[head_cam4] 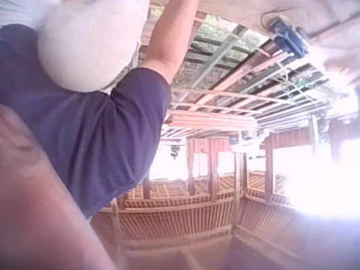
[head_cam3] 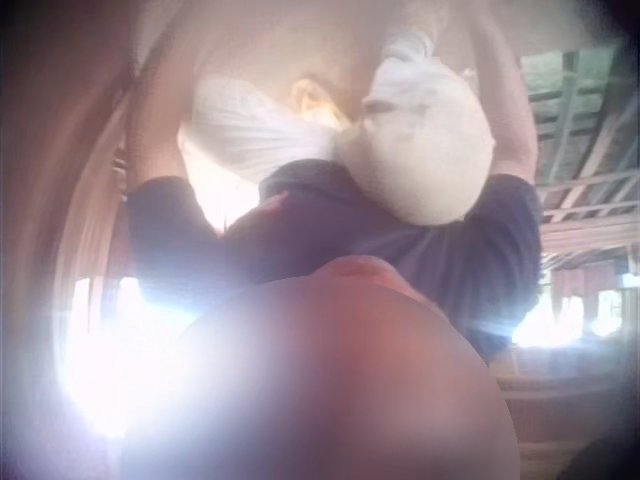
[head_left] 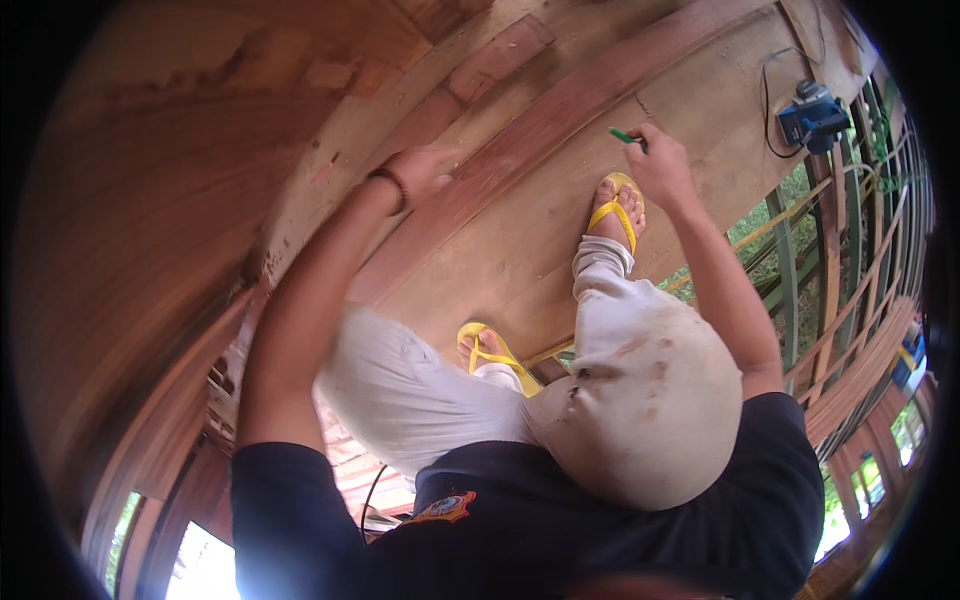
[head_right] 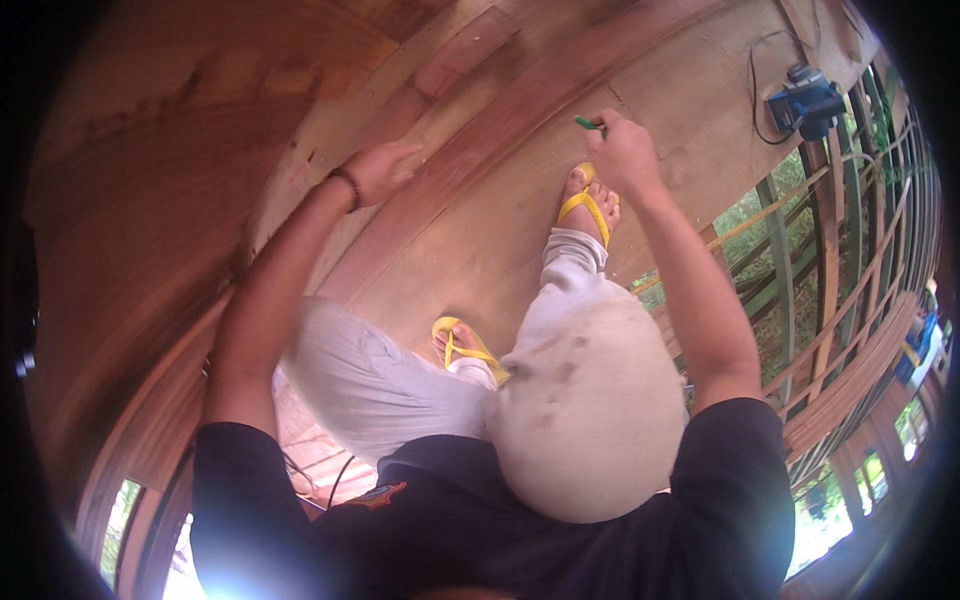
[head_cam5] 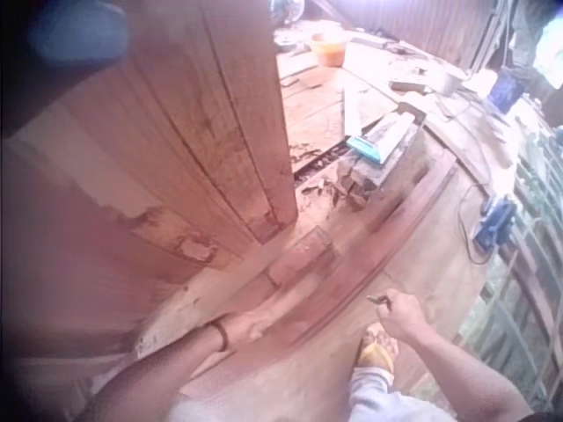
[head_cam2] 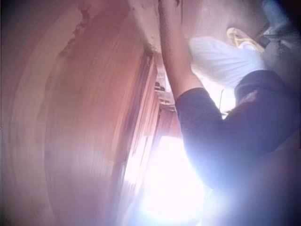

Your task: The person walks across an unfinished wooden floor, picks up a plank, and uses a pencil to mark it. They then use a circular saw to cut the plank and place it into a gap in the flooring.

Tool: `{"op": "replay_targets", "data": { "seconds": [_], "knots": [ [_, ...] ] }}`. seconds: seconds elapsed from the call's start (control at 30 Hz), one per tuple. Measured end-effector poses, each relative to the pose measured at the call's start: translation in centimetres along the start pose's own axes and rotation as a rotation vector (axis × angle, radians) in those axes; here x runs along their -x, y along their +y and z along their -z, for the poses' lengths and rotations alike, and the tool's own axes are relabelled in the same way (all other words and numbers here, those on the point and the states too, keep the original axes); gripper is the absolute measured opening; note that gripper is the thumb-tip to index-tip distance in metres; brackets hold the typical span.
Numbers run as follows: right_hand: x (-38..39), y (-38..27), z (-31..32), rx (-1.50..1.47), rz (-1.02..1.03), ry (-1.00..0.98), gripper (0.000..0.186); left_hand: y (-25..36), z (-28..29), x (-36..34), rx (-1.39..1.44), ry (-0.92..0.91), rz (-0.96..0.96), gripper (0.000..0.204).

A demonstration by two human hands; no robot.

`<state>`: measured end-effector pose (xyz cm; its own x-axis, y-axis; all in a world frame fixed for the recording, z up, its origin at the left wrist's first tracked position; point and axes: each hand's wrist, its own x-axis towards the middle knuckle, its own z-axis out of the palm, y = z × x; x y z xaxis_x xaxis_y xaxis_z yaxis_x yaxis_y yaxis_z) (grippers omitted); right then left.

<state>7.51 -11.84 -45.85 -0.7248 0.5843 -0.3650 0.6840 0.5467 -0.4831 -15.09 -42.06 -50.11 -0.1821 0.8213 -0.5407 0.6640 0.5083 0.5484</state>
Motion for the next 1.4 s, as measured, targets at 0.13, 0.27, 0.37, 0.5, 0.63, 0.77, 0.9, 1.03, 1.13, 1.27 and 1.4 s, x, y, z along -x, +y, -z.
{"op": "replay_targets", "data": {
  "seconds": [0.13, 0.27, 0.37, 0.5, 0.63, 0.77, 0.9, 1.03, 1.13, 1.27, 1.4],
  "knots": [
    [0.0, 0.3, 0.1, 0.256, 0.342, -0.085, 0.024, -7.3, -3.4, 10.2, 0.341, -0.083, 0.376, 0.046],
    [-1.0, -0.7, -2.4, 0.244, 0.467, -0.132, 0.022, -9.2, -11.3, 15.2, 0.273, 0.245, 0.411, 0.049],
    [-2.1, -0.8, -3.4, 0.274, 0.495, -0.103, 0.018, -8.9, -15.0, 16.5, 0.13, 0.388, 0.385, 0.048],
    [-3.4, -0.5, -3.9, 0.269, 0.541, -0.134, 0.016, -8.1, -15.8, 16.5, 0.247, 0.457, 0.505, 0.047],
    [-3.9, -0.5, -4.2, 0.253, 0.57, -0.184, 0.016, -7.7, -14.5, 16.0, 0.387, 0.39, 0.574, 0.047],
    [-4.2, -0.5, -3.8, 0.168, 0.526, -0.244, 0.016, -7.4, -13.6, 15.8, 0.417, 0.322, 0.636, 0.044],
    [-5.1, -0.9, -2.7, 0.178, 0.596, -0.332, 0.016, -7.3, -13.3, 15.7, 0.41, 0.313, 0.633, 0.041],
    [-5.8, -2.0, -3.0, 0.147, 0.677, -0.449, 0.017, -7.5, -13.3, 15.7, 0.417, 0.284, 0.639, 0.041],
    [-4.7, -3.0, -5.0, 0.129, 0.73, -0.485, 0.016, -7.7, -13.3, 15.6, 0.403, 0.269, 0.651, 0.042],
    [-1.5, -4.7, -8.9, 0.084, 0.804, -0.446, 0.017, -7.8, -13.7, 15.7, 0.427, 0.275, 0.672, 0.043],
    [2.2, -6.6, -11.8, 0.145, 0.829, -0.439, 0.018, -7.3, -14.1, 16.0, 0.411, 0.335, 0.688, 0.043]
  ]
}}
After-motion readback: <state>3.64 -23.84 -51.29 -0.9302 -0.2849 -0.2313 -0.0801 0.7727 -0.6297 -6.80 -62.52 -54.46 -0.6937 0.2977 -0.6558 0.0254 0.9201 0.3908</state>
